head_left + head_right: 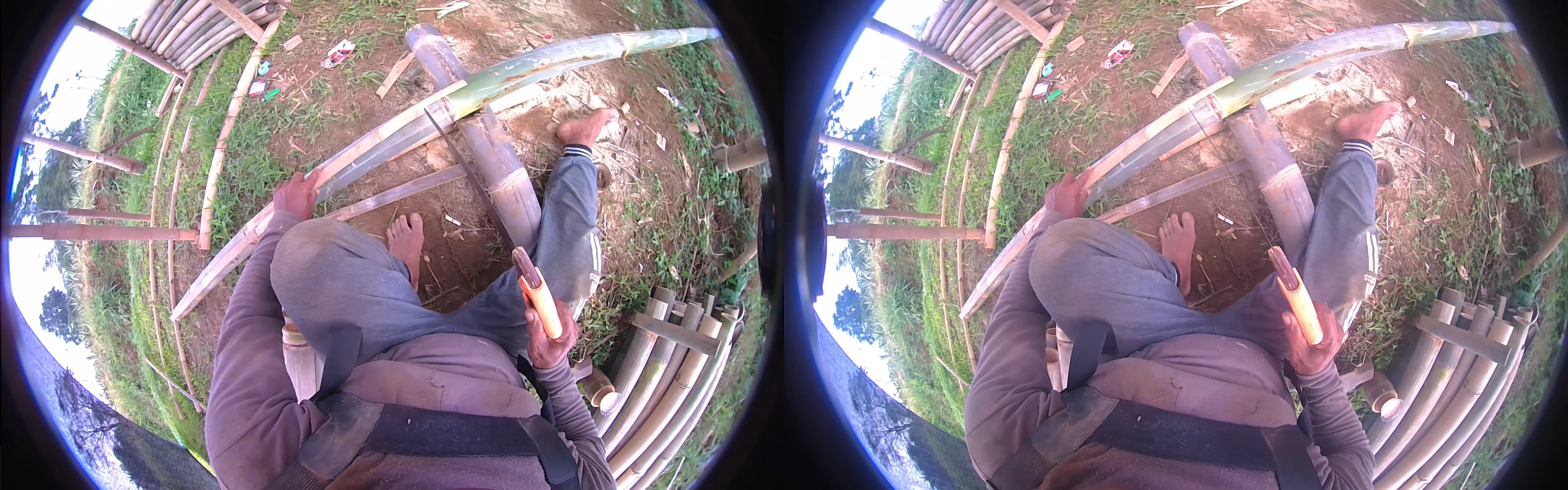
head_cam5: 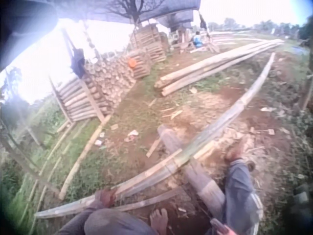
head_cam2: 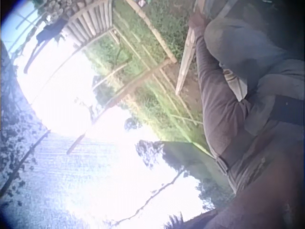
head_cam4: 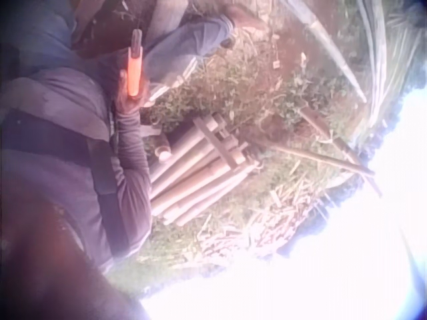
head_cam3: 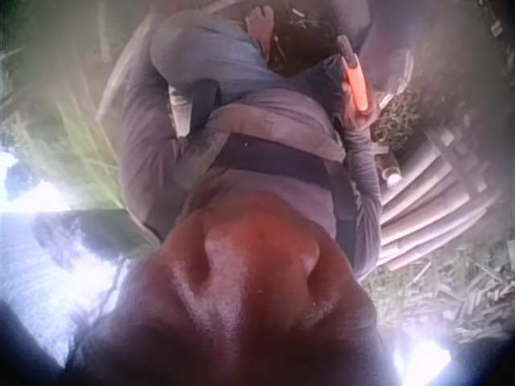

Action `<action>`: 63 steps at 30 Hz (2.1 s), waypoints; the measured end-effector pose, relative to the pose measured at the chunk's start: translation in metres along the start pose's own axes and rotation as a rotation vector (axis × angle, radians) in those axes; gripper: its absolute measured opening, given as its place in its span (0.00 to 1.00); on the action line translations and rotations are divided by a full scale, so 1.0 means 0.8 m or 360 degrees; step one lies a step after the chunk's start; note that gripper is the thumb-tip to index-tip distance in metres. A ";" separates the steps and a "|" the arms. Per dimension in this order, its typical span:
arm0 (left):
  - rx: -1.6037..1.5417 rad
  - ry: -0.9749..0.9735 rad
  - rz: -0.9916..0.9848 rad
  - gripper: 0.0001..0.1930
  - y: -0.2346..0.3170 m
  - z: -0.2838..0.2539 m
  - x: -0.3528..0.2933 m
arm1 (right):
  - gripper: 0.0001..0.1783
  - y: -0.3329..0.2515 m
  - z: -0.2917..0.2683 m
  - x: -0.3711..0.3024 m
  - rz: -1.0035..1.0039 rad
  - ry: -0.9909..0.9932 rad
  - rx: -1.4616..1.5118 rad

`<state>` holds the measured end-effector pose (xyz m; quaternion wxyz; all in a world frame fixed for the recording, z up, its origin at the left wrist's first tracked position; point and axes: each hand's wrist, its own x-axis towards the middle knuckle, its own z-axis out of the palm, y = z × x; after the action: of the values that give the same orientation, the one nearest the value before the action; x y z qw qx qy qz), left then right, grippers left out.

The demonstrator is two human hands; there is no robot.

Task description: The person sits on the ground and uses a hand saw to cut long bamboo poles into shorter sections. They position each pole on a wooden stand, saw through it, and then move the cut pieces aside to a pile.

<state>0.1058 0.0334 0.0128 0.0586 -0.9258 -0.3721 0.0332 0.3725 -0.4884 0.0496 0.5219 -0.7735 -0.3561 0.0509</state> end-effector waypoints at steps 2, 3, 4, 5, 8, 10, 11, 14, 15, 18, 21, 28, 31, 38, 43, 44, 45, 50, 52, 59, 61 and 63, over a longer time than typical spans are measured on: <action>0.0020 0.0011 -0.0016 0.29 -0.002 0.002 0.001 | 0.18 0.003 0.001 0.000 0.0024 0.0000 0.0013; 0.0025 0.0012 -0.0024 0.29 -0.001 0.005 0.001 | 0.18 0.005 0.000 0.000 0.0039 -0.0004 0.0014; 0.0030 0.0024 -0.0018 0.29 -0.001 0.007 0.000 | 0.18 0.007 0.000 0.002 0.0014 0.0006 0.0011; 0.0035 0.0036 -0.0013 0.29 -0.001 0.008 0.000 | 0.18 0.009 0.001 0.006 -0.0011 0.0016 0.0010; 0.0014 0.0046 0.0008 0.29 -0.002 0.008 -0.001 | 0.18 0.015 0.000 0.009 0.0017 0.0010 0.0011; 0.0007 0.0047 0.0015 0.29 -0.001 0.006 0.000 | 0.19 0.019 0.002 0.011 0.0016 0.0012 -0.0003; 0.0011 0.0048 0.0016 0.29 0.000 0.004 0.001 | 0.19 0.021 0.003 0.011 -0.0009 0.0023 -0.0019; 0.0052 -0.0012 -0.0009 0.31 -0.002 0.004 0.001 | 0.20 0.028 0.002 0.009 0.0029 -0.0023 -0.0055; 0.0071 -0.0044 -0.0020 0.32 -0.002 0.003 0.001 | 0.20 0.029 0.002 0.008 0.0063 -0.0050 -0.0064; 0.0084 -0.0062 -0.0022 0.32 0.001 0.000 0.002 | 0.20 0.030 0.007 0.012 0.0039 -0.0051 -0.0014; 0.0045 -0.0082 -0.0044 0.32 0.004 -0.002 0.001 | 0.17 0.020 0.010 0.020 0.0235 -0.0089 0.0080; 0.0038 -0.0102 -0.0016 0.32 0.001 -0.002 0.001 | 0.13 0.035 0.018 0.010 0.0355 -0.0013 0.0131; 0.0023 -0.0124 -0.0026 0.32 0.001 -0.005 0.003 | 0.12 0.033 0.018 0.012 0.0320 -0.0045 0.0045; 0.0023 -0.0123 -0.0002 0.32 0.001 0.000 -0.001 | 0.12 0.027 0.015 0.017 0.0380 -0.0090 0.0061; 0.0021 -0.0102 -0.0026 0.31 0.004 -0.005 0.001 | 0.11 0.029 0.013 0.015 0.0349 -0.0046 0.0093; -0.0025 -0.0073 -0.0026 0.29 0.002 -0.002 -0.001 | 0.11 0.026 0.014 0.019 0.0385 -0.0057 0.0105; -0.0064 -0.0032 -0.0026 0.28 0.000 -0.005 0.002 | 0.11 0.023 0.014 0.023 0.0413 -0.0062 0.0124; -0.0165 -0.0070 -0.0078 0.29 0.013 -0.018 -0.042 | 0.11 0.006 -0.048 -0.012 0.0350 0.0057 0.0176; -0.0151 0.0004 0.0027 0.29 0.027 -0.011 -0.080 | 0.16 0.010 -0.069 -0.039 0.0387 0.0085 0.0322; -0.0460 -0.0133 0.0170 0.27 0.045 0.024 -0.097 | 0.20 -0.015 0.018 0.035 0.0220 0.0005 0.0595; -0.0532 -0.0150 0.0180 0.26 0.048 0.020 -0.069 | 0.17 -0.004 0.058 0.061 0.0445 0.0027 0.0765; -0.0539 -0.0071 0.0219 0.27 0.045 -0.017 -0.007 | 0.18 0.018 0.093 0.087 0.0184 0.0044 0.0518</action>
<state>0.1281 0.0028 0.0219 -0.1087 -0.9447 -0.3093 -0.0053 0.3982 -0.3919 0.0241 0.6413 -0.6986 -0.2907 0.1271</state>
